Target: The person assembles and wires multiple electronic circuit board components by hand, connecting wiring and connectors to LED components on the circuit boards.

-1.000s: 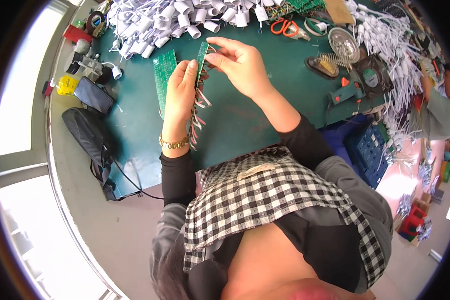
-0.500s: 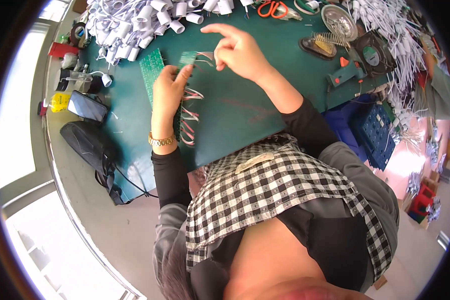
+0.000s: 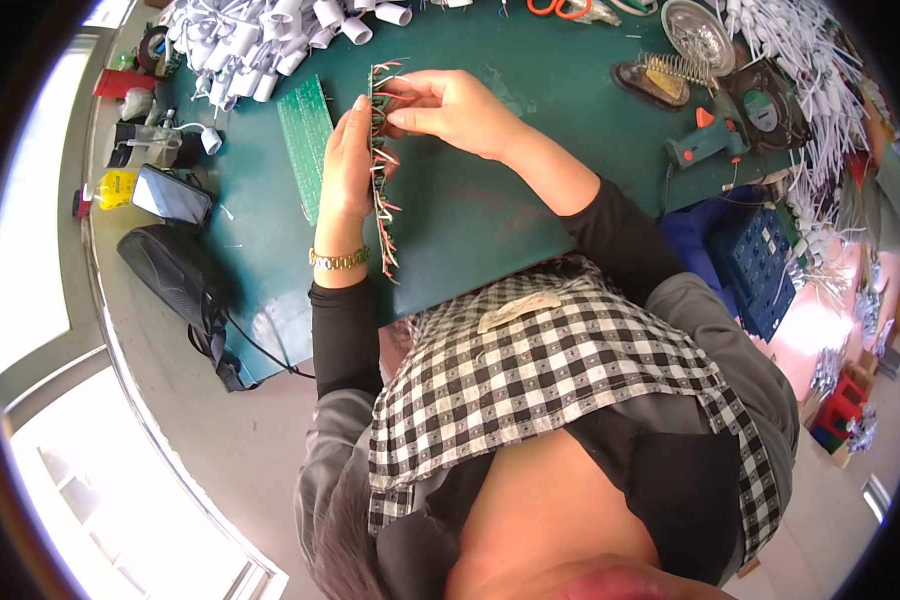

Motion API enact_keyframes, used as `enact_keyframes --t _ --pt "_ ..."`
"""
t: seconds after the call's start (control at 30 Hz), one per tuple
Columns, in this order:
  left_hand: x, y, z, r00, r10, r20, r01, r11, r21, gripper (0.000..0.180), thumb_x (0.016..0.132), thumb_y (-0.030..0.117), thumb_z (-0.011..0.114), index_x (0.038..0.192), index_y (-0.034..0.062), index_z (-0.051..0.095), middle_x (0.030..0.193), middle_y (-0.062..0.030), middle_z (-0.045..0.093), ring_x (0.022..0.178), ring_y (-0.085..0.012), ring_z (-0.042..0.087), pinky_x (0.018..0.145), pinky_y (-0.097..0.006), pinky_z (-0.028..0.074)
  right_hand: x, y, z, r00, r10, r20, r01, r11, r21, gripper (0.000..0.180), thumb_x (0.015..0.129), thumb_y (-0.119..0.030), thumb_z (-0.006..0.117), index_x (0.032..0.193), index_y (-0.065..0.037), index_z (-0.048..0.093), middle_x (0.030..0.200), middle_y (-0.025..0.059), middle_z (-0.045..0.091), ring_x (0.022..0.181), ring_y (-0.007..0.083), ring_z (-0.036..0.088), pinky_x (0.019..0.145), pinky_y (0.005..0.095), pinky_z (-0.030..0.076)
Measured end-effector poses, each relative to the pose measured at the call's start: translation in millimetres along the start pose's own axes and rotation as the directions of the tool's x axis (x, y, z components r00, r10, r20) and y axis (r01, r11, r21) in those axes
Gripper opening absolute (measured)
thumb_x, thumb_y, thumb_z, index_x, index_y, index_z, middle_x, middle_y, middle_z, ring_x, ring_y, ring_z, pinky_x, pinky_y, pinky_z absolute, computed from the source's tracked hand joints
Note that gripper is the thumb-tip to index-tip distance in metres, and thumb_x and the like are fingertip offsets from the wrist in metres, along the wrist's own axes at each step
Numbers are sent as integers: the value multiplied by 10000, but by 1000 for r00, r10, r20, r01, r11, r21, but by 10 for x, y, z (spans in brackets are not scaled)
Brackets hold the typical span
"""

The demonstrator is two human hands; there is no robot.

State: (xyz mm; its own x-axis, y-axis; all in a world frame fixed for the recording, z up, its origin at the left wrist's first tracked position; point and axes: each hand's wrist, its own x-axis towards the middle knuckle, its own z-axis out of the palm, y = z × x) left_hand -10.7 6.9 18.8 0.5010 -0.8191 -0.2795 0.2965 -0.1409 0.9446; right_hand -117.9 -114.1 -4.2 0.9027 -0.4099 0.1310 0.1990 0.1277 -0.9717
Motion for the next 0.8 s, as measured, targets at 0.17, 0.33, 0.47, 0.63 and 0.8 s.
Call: enact_keyframes --t 0.17,0.33,0.47,0.63,0.8 --pt "156 -267 -70 984 174 -45 -152 941 302 348 953 356 454 975 26 562 805 -33 576 518 -66 481 416 -192 386 -77 -19 99 978 55 -202 -68 996 -59 205 870 -122 604 1012 26 607 860 42 644 733 93 590 646 231 491" --pt "131 -206 -28 990 141 -26 -123 927 354 407 906 387 548 892 -19 573 735 -38 575 566 -85 488 498 -236 401 -89 1 -62 948 -232 -218 41 768 -639 196 864 -174 596 784 2 626 593 49 583 541 87 536 510 250 421" --pt "144 -198 44 918 382 -106 -223 718 659 413 770 383 712 794 -14 597 696 -83 581 560 -150 527 525 -291 430 -124 -57 -110 967 -58 -248 -102 805 -585 293 872 -232 574 666 -25 552 526 8 484 476 86 476 459 255 364" --pt "136 -127 -46 856 448 -259 -224 771 597 385 811 377 656 806 -3 598 676 -61 543 527 -179 511 498 -306 414 -150 -271 -176 972 109 -208 -63 974 217 292 866 -213 566 624 -60 512 545 -26 441 489 66 448 451 226 304" --pt "85 -24 -98 997 16 71 9 943 -332 552 911 483 432 972 -47 574 804 -43 555 463 -89 405 415 -214 304 -134 -129 -58 936 -63 -345 59 998 -24 184 870 -217 586 863 -46 653 655 -25 560 566 57 510 507 191 378"
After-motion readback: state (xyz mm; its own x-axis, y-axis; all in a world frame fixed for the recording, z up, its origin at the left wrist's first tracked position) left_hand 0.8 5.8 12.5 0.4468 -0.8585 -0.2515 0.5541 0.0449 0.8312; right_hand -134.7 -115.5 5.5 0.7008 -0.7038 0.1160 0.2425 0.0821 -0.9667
